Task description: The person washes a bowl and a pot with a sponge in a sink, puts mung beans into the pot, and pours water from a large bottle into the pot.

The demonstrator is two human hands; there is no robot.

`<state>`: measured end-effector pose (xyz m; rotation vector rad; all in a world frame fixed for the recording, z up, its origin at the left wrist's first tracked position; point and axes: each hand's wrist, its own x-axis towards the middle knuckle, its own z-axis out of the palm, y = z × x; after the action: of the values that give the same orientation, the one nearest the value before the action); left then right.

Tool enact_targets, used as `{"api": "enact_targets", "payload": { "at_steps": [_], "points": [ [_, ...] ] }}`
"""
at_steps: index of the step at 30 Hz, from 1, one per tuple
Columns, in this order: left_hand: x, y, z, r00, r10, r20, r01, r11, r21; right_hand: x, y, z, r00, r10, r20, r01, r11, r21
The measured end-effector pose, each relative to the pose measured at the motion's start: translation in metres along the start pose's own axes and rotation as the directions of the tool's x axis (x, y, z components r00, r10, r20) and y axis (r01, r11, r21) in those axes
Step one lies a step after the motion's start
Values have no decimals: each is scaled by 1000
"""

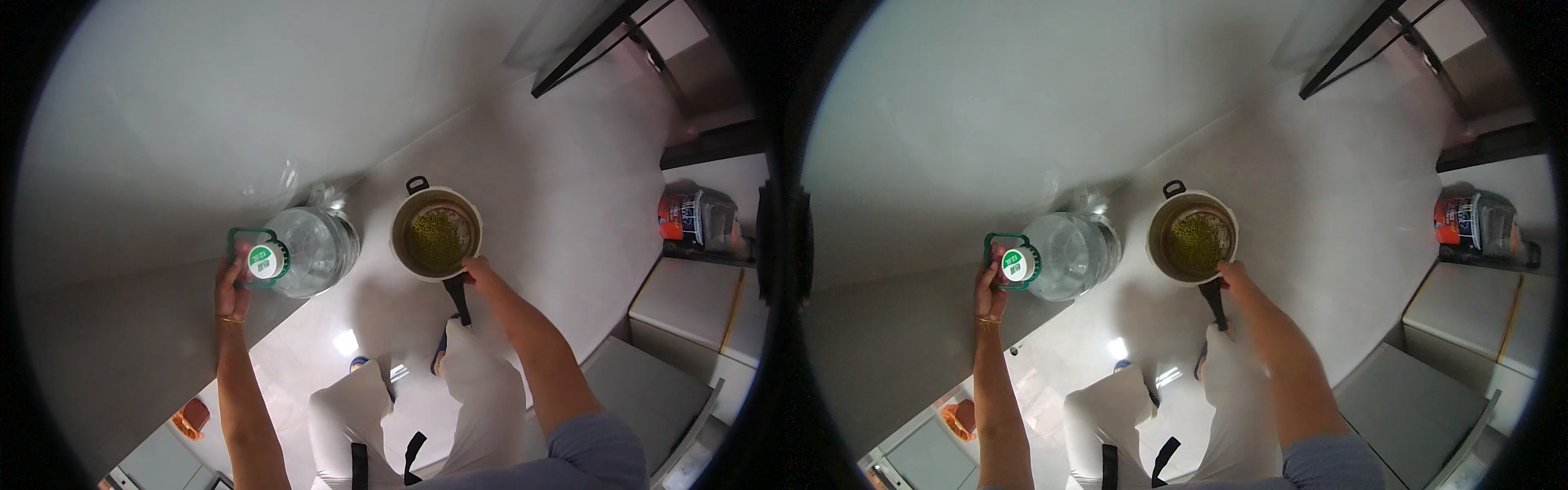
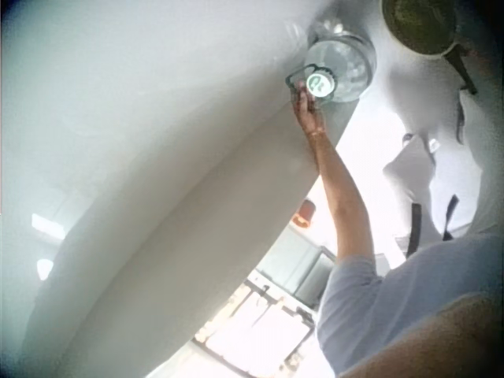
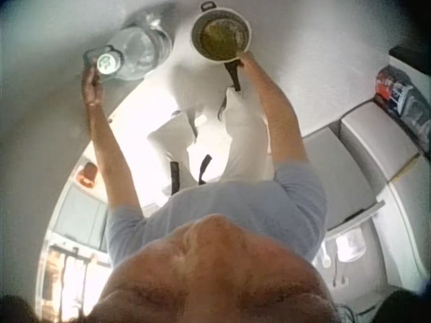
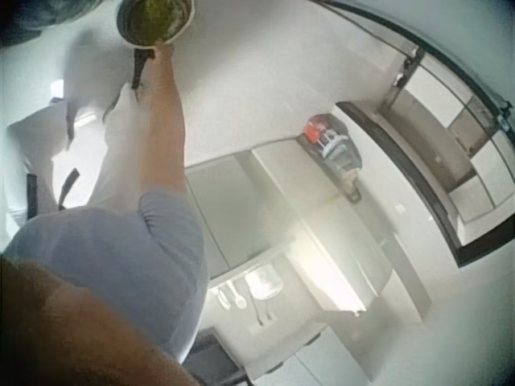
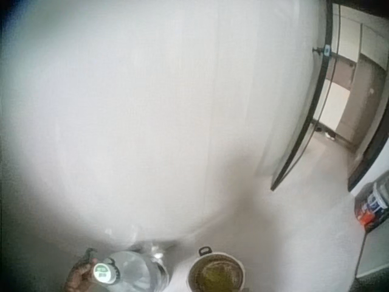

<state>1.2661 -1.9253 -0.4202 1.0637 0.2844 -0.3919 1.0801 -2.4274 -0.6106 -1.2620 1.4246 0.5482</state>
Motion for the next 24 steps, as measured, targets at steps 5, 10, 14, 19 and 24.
{"api": "enact_targets", "payload": {
  "at_steps": [5,10,14,19,24],
  "points": [
    [7,-4,18,994,50,93,-61,991,116,11,-34,-12,994,-69,82,68,998,18],
    [3,-5,32,990,98,104,-117,975,188,30,-49,-31,975,-162,151,164,986,-3],
    [1,-8,39,983,112,143,-125,989,84,45,-51,-36,970,-238,40,239,971,-18],
    [-4,-13,47,968,114,226,-98,992,-79,53,-54,-46,970,-231,82,236,970,-56],
    [-29,-15,93,963,127,237,-103,988,-113,41,-48,-45,965,-253,71,256,965,-48]
  ]
}}
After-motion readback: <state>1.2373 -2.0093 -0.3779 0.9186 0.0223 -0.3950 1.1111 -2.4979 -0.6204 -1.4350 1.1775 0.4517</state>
